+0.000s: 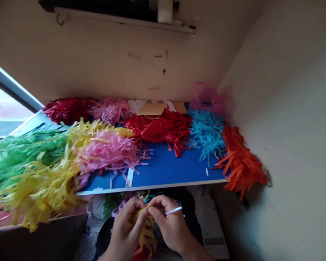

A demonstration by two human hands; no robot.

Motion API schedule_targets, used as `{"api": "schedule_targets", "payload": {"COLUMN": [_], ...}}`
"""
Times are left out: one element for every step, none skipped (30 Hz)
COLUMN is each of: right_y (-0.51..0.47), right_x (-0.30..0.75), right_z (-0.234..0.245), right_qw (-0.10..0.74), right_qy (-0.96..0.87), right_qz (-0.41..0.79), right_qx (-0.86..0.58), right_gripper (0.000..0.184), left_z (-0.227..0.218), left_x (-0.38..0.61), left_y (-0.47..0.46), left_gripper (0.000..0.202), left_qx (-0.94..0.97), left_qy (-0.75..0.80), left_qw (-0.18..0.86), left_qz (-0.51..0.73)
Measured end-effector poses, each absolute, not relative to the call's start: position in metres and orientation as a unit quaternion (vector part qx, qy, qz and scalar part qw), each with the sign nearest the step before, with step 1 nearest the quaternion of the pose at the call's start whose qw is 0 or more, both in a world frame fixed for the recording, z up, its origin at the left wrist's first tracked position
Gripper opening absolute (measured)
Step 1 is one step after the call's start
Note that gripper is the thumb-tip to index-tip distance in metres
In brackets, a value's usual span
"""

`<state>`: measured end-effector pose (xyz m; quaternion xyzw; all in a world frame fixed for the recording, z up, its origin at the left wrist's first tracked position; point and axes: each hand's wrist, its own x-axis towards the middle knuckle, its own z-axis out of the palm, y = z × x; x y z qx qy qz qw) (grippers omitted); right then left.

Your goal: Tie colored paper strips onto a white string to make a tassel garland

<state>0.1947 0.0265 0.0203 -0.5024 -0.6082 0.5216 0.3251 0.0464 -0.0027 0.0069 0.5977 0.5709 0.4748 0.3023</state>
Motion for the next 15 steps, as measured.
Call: {"api": "schedule_targets", "payload": {"right_y": [0.027, 0.028, 0.028, 0.029, 0.029, 0.029, 0.029, 0.029, 0.028, 0.028, 0.028, 0.028, 0.028, 0.029, 0.029], "right_x": [0.195, 0.196, 0.197, 0.198, 0.199, 0.198, 0.198, 0.197, 0.196, 0.194, 0.194, 0.193, 0.194, 0.195, 0.196], "right_z": [0.019, 0.019, 0.018, 0.018, 0.019, 0.02, 0.021, 0.022, 0.023, 0.024, 0.025, 0.026, 0.026, 0.026, 0.026], "right_qw": [0.329, 0.332, 0.333, 0.332, 0.327, 0.319, 0.312, 0.308, 0.307, 0.309, 0.313, 0.314, 0.313, 0.308, 0.301], "right_qy": [-0.603, -0.595, -0.585, -0.578, -0.572, -0.572, -0.577, -0.588, -0.604, -0.622, -0.64, -0.656, -0.666, -0.673, -0.674], "right_qz": [0.532, 0.543, 0.553, 0.561, 0.568, 0.573, 0.573, 0.564, 0.545, 0.515, 0.478, 0.445, 0.42, 0.409, 0.41], "right_qx": [-0.496, -0.492, -0.491, -0.491, -0.492, -0.492, -0.491, -0.491, -0.494, -0.502, -0.513, -0.523, -0.53, -0.534, -0.535], "right_gripper": [0.017, 0.017, 0.018, 0.018, 0.019, 0.019, 0.018, 0.016, 0.014, 0.012, 0.011, 0.01, 0.01, 0.009, 0.009], "left_z": [0.006, 0.006, 0.005, 0.003, 0.002, 0.0, -0.001, -0.001, -0.001, 0.0, 0.002, 0.004, 0.006, 0.008, 0.01], "left_x": [0.047, 0.046, 0.044, 0.042, 0.039, 0.036, 0.034, 0.032, 0.031, 0.031, 0.031, 0.031, 0.032, 0.032, 0.033], "left_y": [-0.003, -0.004, -0.004, -0.004, -0.004, -0.003, -0.003, -0.002, -0.002, -0.001, -0.001, -0.001, -0.001, -0.001, -0.001], "left_gripper": [0.017, 0.015, 0.012, 0.01, 0.01, 0.011, 0.013, 0.013, 0.014, 0.013, 0.013, 0.012, 0.01, 0.009, 0.008], "left_qx": [0.595, 0.603, 0.621, 0.641, 0.659, 0.671, 0.678, 0.679, 0.681, 0.685, 0.691, 0.696, 0.698, 0.697, 0.693], "left_qy": [0.566, 0.553, 0.534, 0.518, 0.507, 0.501, 0.503, 0.51, 0.515, 0.517, 0.515, 0.513, 0.512, 0.512, 0.514], "left_qw": [0.312, 0.32, 0.322, 0.318, 0.305, 0.288, 0.268, 0.247, 0.229, 0.214, 0.206, 0.206, 0.213, 0.224, 0.236], "left_qz": [0.478, 0.478, 0.474, 0.469, 0.465, 0.464, 0.465, 0.466, 0.467, 0.467, 0.463, 0.458, 0.454, 0.45, 0.447]}}
